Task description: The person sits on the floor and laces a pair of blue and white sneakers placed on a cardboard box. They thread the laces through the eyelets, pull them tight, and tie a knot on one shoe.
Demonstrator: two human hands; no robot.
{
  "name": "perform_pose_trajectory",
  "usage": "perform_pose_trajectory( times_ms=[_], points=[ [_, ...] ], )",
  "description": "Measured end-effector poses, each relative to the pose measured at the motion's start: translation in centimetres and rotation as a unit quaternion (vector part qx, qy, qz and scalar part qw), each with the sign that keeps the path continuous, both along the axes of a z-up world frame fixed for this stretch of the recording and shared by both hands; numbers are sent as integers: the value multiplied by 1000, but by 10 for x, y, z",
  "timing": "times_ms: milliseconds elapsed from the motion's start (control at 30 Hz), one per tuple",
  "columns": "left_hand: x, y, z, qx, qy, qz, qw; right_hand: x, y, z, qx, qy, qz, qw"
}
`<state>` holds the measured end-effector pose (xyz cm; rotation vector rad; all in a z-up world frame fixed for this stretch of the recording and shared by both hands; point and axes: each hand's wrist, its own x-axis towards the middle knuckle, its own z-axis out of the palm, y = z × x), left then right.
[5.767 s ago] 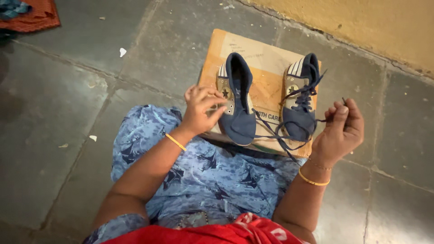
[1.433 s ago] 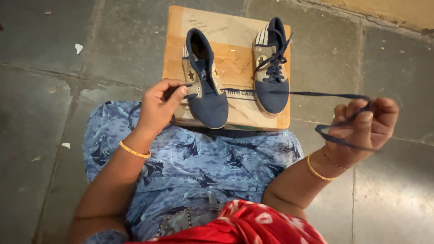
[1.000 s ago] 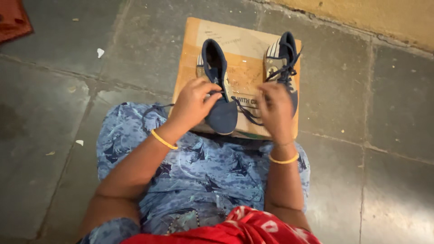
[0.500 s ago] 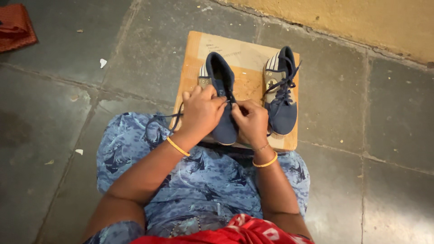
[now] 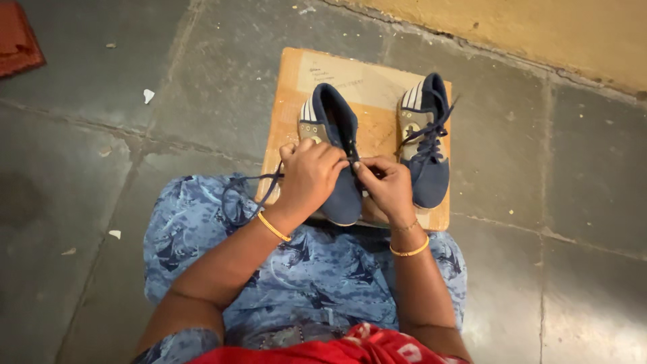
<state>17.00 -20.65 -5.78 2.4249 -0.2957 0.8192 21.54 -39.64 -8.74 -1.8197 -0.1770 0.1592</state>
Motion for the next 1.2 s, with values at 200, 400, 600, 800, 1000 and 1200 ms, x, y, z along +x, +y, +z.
perform_pose_trajectory(
  times_ms=[200, 400, 600, 800, 1000, 1200],
  points=[
    [-1, 4, -2, -5, -23, 13, 1000, -2, 2, 1, 11, -3, 2, 1000],
    [-1, 6, -7, -15, 1, 0, 1000, -4, 6, 5, 14, 8, -3, 1000],
    [1, 5, -16, -36, -4, 9, 999, -4, 7, 6, -26, -33, -6, 999],
    [2, 2, -20, -63, 8, 10, 998, -1, 2, 6, -28, -47, 22, 998],
    [2, 0, -23, -95, 15, 5, 995, 1, -3, 9, 10, 13, 45, 999],
    [8, 4, -24, -103, 13, -26, 994, 3, -4, 13, -28, -32, 78, 996]
  ],
)
